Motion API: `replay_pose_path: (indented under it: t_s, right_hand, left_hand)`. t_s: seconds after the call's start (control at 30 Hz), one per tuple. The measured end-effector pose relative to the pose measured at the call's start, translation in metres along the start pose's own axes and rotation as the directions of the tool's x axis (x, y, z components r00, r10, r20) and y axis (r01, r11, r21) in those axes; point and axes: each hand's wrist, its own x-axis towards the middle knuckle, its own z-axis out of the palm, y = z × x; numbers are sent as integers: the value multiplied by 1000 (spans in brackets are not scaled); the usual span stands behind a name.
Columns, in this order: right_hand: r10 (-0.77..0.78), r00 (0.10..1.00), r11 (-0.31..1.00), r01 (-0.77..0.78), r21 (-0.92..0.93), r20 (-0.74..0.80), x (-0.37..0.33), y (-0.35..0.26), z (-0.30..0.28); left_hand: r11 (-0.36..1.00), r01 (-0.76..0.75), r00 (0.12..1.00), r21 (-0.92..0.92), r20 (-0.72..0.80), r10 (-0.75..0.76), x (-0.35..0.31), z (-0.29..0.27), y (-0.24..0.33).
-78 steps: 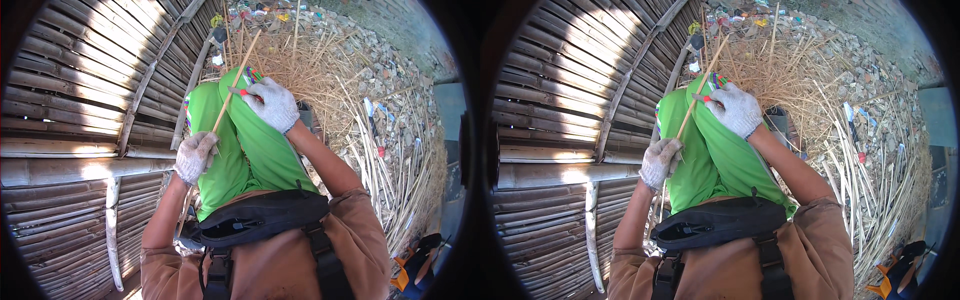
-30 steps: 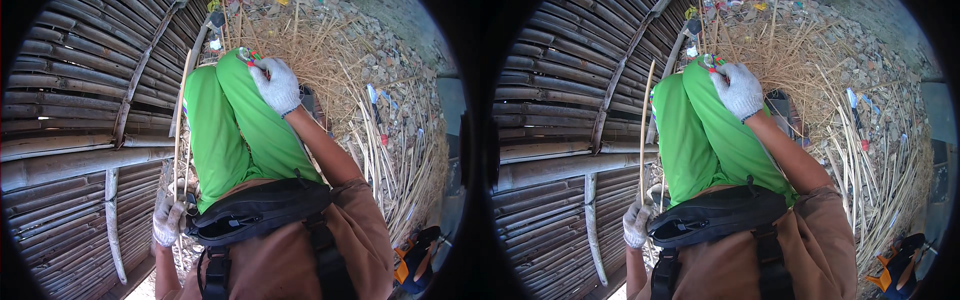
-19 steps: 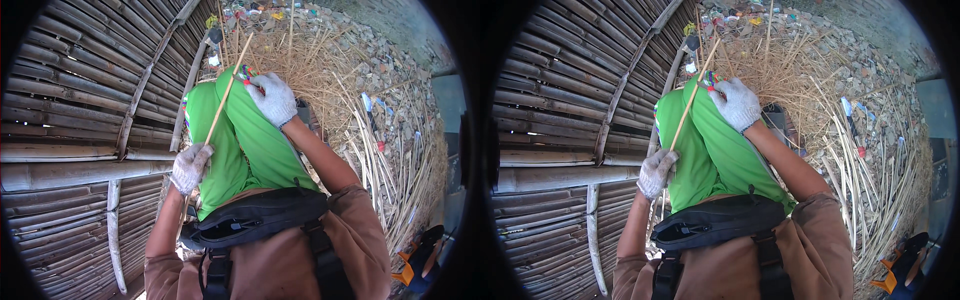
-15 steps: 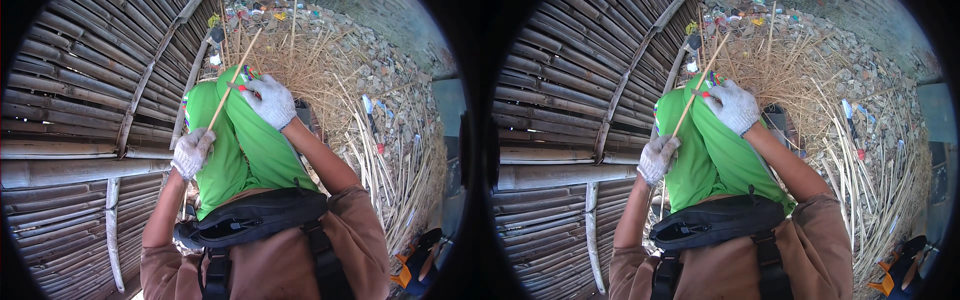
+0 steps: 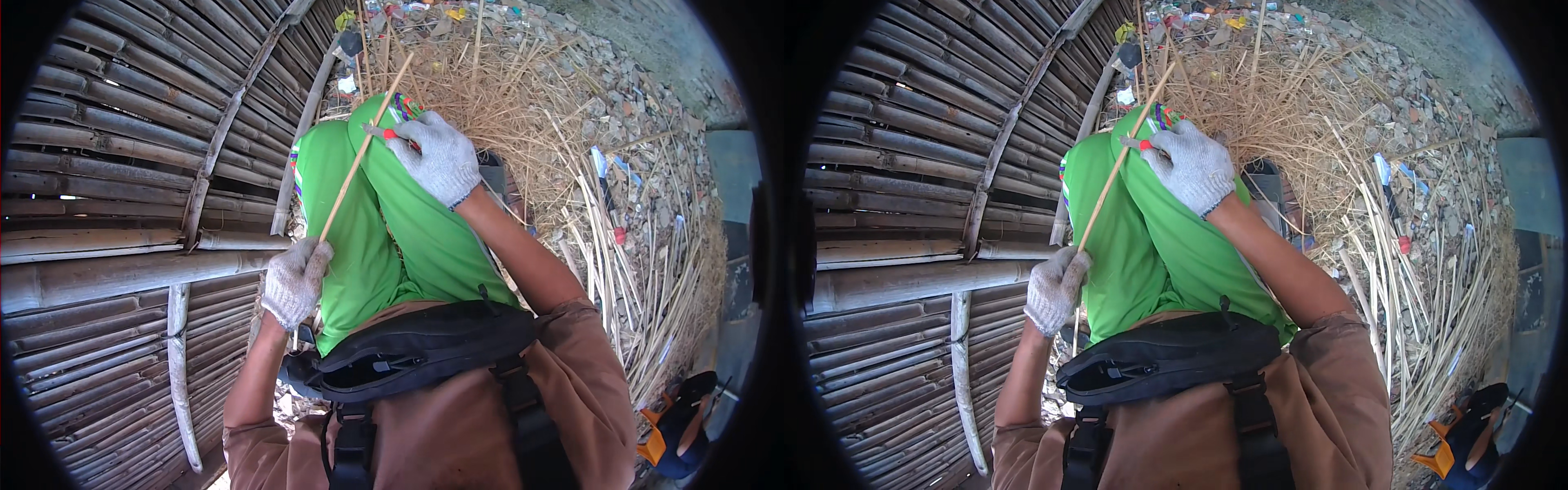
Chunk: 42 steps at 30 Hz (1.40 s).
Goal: The person shapes bamboo sticks by scraping them with a blade while wearing gloves. The person rotates the stick and continues scraping different sections, discarding the shavings onto a pile on the ground.
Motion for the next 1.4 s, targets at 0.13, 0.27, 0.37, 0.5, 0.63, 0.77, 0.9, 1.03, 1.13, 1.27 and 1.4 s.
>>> replay_pose_path:
  t_s: [0.13,0.27,0.37,0.5,0.63,0.77,0.9,1.03,1.13,1.27,1.4]
  right_hand:
    - [22,1000,1000,-22,14,2,-1,0,2]
    - [42,999,999,-42,8,-2,1,0,1]
    - [31,999,999,-31,12,22,-2,-5,-1]
    - [36,999,999,-36,24,-11,-3,-1,0]
    - [99,995,995,-99,-4,16,0,-2,3]
    - [145,988,989,-147,-26,-61,5,16,10]
    - [67,977,997,-57,55,-204,1,20,16]
    - [80,979,990,-56,132,-186,1,13,8]
    - [-5,986,994,24,110,-166,1,18,6]
    - [-15,998,998,18,56,-57,4,15,3]
    - [-26,1000,999,25,40,6,-1,13,-3]
  left_hand:
    - [994,-55,997,97,-44,59,-31,-5,-5]
    - [973,-125,984,197,-99,146,-60,-9,-13]
    - [922,-225,954,316,-120,274,-82,-16,-13]
    - [960,35,994,277,-112,-4,-109,-19,-14]
    - [901,-96,979,422,-124,163,-137,-26,-41]
    - [950,-60,986,306,-131,104,-160,-33,-46]
    - [993,56,994,104,-98,-46,-159,-32,-40]
    - [942,191,981,-277,73,-178,-112,-9,-28]
    - [833,373,927,-409,207,-313,-66,7,-8]
    - [866,311,947,-391,209,-245,-7,10,18]
    - [869,267,952,-417,254,-171,36,10,30]
